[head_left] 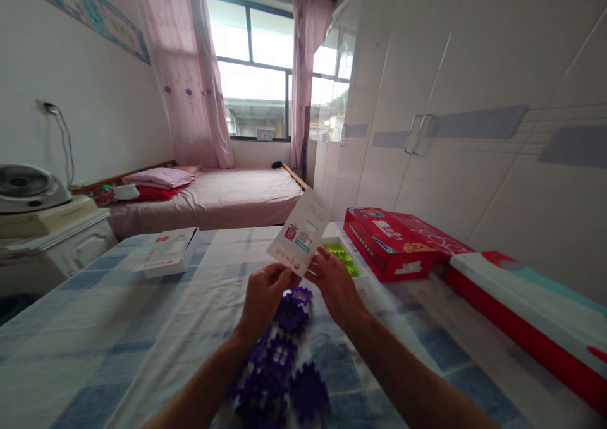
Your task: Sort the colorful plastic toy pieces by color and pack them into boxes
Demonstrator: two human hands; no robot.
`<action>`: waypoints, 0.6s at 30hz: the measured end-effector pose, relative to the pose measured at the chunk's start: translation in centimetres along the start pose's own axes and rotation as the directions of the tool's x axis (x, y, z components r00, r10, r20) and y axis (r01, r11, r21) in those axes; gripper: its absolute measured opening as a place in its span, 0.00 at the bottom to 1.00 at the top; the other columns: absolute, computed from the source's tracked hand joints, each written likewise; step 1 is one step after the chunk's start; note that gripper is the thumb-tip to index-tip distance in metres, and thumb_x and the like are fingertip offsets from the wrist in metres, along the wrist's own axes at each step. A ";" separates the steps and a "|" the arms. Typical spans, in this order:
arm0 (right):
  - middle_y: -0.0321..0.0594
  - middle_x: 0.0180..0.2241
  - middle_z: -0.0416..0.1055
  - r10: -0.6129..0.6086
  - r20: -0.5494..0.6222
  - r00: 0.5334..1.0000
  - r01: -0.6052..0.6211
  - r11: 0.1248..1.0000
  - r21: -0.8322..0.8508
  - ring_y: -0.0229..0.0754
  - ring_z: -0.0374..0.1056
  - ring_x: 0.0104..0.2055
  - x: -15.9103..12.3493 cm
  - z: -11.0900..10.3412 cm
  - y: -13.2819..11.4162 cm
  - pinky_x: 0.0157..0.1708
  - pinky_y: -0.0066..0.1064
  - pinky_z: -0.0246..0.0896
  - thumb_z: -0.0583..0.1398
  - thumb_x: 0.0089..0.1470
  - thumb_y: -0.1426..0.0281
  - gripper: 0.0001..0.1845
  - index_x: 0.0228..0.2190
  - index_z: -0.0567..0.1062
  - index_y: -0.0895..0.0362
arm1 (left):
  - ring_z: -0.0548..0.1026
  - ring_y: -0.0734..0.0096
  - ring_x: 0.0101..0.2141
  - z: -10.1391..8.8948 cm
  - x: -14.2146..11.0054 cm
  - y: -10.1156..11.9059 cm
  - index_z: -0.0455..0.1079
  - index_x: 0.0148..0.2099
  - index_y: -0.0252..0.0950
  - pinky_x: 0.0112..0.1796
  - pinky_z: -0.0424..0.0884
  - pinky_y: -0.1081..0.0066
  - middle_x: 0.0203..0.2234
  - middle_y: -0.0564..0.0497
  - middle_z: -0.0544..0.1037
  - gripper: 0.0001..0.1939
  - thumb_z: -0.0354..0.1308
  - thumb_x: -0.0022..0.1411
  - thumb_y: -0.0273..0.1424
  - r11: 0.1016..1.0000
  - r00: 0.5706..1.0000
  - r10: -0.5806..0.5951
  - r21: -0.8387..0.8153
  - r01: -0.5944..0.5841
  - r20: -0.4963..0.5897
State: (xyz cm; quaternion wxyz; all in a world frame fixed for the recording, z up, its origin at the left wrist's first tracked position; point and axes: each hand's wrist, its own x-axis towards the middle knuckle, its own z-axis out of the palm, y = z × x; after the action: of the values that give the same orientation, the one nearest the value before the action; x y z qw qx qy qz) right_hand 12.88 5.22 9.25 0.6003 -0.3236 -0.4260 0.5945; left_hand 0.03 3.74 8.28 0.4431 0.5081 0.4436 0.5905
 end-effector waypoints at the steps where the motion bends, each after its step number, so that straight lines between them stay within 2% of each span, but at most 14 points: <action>1: 0.42 0.40 0.73 -0.033 -0.036 0.999 0.034 0.999 0.033 0.42 0.71 0.41 0.4 -0.5 -0.3 0.40 0.35 0.68 0.60 0.47 0.63 0.22 0.44 0.66 0.57 | 0.77 0.68 0.27 0.7 -0.5 0.0 0.73 0.31 0.31 0.34 0.74 0.68 0.25 0.49 0.79 0.14 0.60 0.48 0.39 0.999 0.999 -0.027 -0.017 0.028 0.033; 4: 0.40 0.38 0.74 -0.103 -0.118 0.988 0.100 0.994 -0.034 0.42 0.71 0.39 2.1 -3.6 -1.3 0.36 0.33 0.69 0.60 0.44 0.66 0.23 0.44 0.68 0.57 | 0.77 0.69 0.28 2.0 -1.1 0.2 0.73 0.34 0.31 0.34 0.74 0.68 0.28 0.48 0.79 0.16 0.61 0.48 0.40 0.992 0.984 -0.117 -0.031 0.122 0.136; 6: 0.39 0.38 0.75 -0.150 -0.154 0.977 0.110 0.964 -0.241 0.42 0.71 0.38 3.5 -6.7 -2.0 0.34 0.32 0.69 0.57 0.45 0.65 0.23 0.45 0.68 0.57 | 0.77 0.67 0.32 2.4 -0.7 0.2 0.73 0.39 0.32 0.37 0.73 0.68 0.33 0.46 0.79 0.19 0.61 0.48 0.40 0.984 0.964 -0.178 0.030 0.176 0.199; 8: 0.39 0.38 0.75 -0.180 -0.176 0.968 0.067 0.858 -0.509 0.42 0.71 0.37 4.7 -9.9 -2.4 0.33 0.32 0.69 0.54 0.46 0.66 0.24 0.46 0.70 0.58 | 0.75 0.62 0.40 2.6 0.0 -0.2 0.72 0.43 0.32 0.41 0.71 0.66 0.42 0.43 0.77 0.22 0.61 0.49 0.41 0.974 0.951 -0.219 0.097 0.203 0.217; 11: 0.42 0.35 0.76 -0.163 -0.176 0.971 0.003 0.743 -0.670 0.44 0.71 0.35 5.8 -13.4 -2.2 0.32 0.31 0.68 0.52 0.44 0.70 0.23 0.42 0.74 0.61 | 0.69 0.56 0.51 3.3 1.3 -1.2 0.69 0.49 0.33 0.49 0.66 0.63 0.53 0.41 0.69 0.26 0.55 0.54 0.45 0.968 0.959 -0.232 0.132 0.212 0.161; 15: 0.42 0.31 0.77 -0.116 -0.146 0.982 -0.035 0.654 -0.756 0.45 0.72 0.34 6.7 -15.1 -1.4 0.29 0.29 0.66 0.52 0.43 0.72 0.21 0.37 0.78 0.61 | 0.56 0.57 0.60 5.3 2.3 -2.7 0.65 0.55 0.33 0.57 0.54 0.64 0.60 0.42 0.60 0.28 0.51 0.58 0.45 0.970 0.967 -0.207 0.158 0.184 0.145; 18: 0.42 0.30 0.77 -0.082 -0.137 0.987 -0.063 0.585 -0.809 0.44 0.72 0.33 7.5 -15.2 -1.2 0.28 0.27 0.65 0.52 0.42 0.73 0.21 0.36 0.79 0.61 | 0.51 0.58 0.62 7.4 2.9 -3.6 0.63 0.56 0.34 0.60 0.47 0.63 0.61 0.44 0.59 0.27 0.50 0.59 0.43 0.972 0.972 -0.177 0.180 0.148 0.155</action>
State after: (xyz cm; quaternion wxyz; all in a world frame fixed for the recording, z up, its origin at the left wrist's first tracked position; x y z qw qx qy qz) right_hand 26.46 14.30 4.74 0.4219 -0.6056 -0.6024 0.3039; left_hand 7.41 7.89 6.00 0.4820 0.5540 0.4924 0.4673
